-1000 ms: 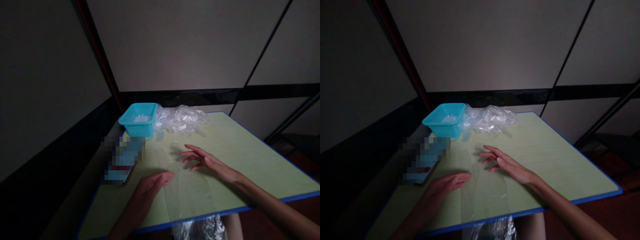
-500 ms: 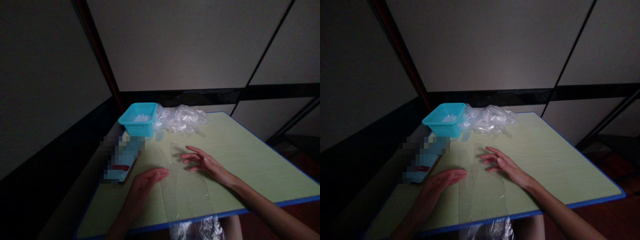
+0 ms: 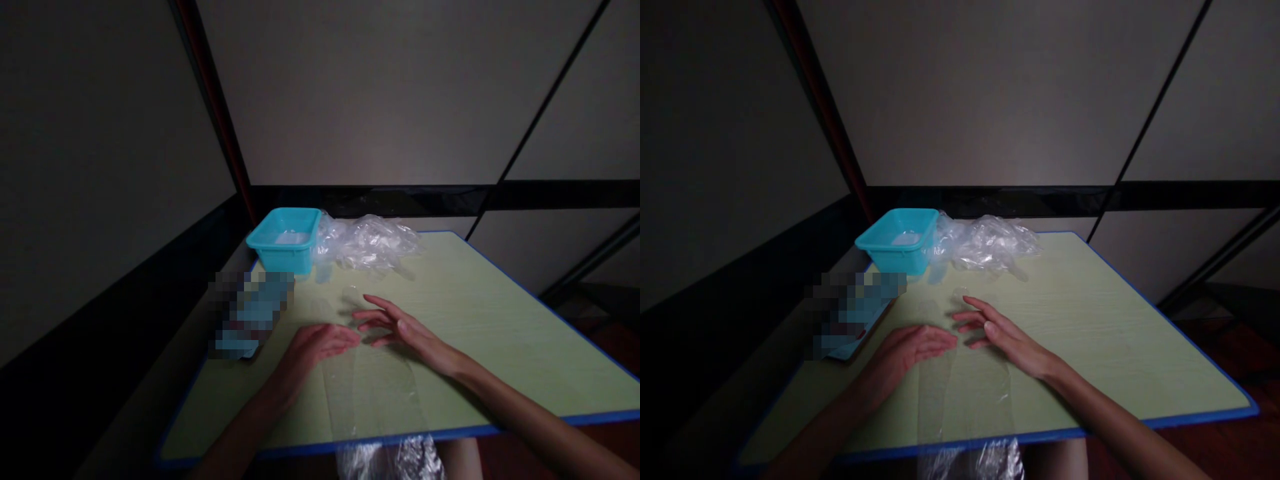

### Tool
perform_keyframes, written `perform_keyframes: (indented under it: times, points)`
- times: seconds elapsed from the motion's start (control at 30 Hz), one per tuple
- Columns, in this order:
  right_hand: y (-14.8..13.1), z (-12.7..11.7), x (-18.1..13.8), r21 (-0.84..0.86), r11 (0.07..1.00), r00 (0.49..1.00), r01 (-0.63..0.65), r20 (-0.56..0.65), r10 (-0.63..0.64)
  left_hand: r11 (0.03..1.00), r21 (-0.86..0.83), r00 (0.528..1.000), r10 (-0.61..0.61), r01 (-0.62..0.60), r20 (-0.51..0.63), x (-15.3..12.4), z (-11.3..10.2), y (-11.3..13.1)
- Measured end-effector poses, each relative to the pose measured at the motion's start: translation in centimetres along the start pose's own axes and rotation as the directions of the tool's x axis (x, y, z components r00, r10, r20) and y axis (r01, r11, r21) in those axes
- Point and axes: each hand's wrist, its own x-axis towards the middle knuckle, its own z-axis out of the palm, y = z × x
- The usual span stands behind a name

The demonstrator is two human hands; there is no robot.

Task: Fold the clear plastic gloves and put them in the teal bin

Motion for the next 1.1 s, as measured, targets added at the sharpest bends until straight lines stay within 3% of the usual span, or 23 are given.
perform_keyframes:
  times: [0.17, 0.33, 0.63, 0.77, 0.83, 0.93, 1.0, 1.1]
  points:
    - [0.9, -0.2, 0.1, -0.006, 1.0, 1.0, -0.022, 0.022, 0.022, 0.999, 0.013, 0.994, -0.038, 0.037, 0.102, 0.9, 0.2, -1.2]
    - [1.6, -0.2, -0.1, -0.041, 0.999, 0.998, -0.008, 0.054, 0.01, 0.987, 0.153, 0.993, 0.023, -0.04, 0.115, 0.7, 0.3, -1.8]
    - [1.7, 0.1, -0.2, -0.142, 0.989, 0.999, 0.037, -0.007, -0.038, 0.996, 0.089, 0.997, 0.007, -0.014, 0.076, 0.7, 0.3, -1.8]
    - [0.7, 0.0, -1.1, -0.422, 0.9, 0.986, 0.112, -0.064, -0.153, 0.998, 0.062, 0.999, 0.027, -0.029, 0.036, -0.2, -0.3, -0.9]
    - [-0.3, 0.1, -1.9, -0.619, 0.771, 0.986, 0.149, 0.038, -0.16, 0.998, 0.04, 0.998, 0.054, -0.054, -0.009, -0.6, -0.6, -0.3]
    - [-1.9, 0.8, -3.2, -0.758, 0.597, 0.955, 0.262, 0.293, -0.047, 0.996, 0.014, 0.995, 0.084, -0.083, -0.048, -0.7, -0.9, 0.5]
    - [-2.7, 1.6, -4.1, -0.777, 0.556, 0.915, 0.296, 0.397, 0.067, 0.998, 0.004, 0.998, 0.069, -0.069, -0.012, -0.6, -0.8, 0.5]
    - [-2.8, 2.6, -5.2, -0.778, 0.557, 0.876, 0.29, 0.451, 0.172, 0.999, 0.022, 0.999, 0.028, -0.029, 0.04, -0.4, -0.5, 0.0]
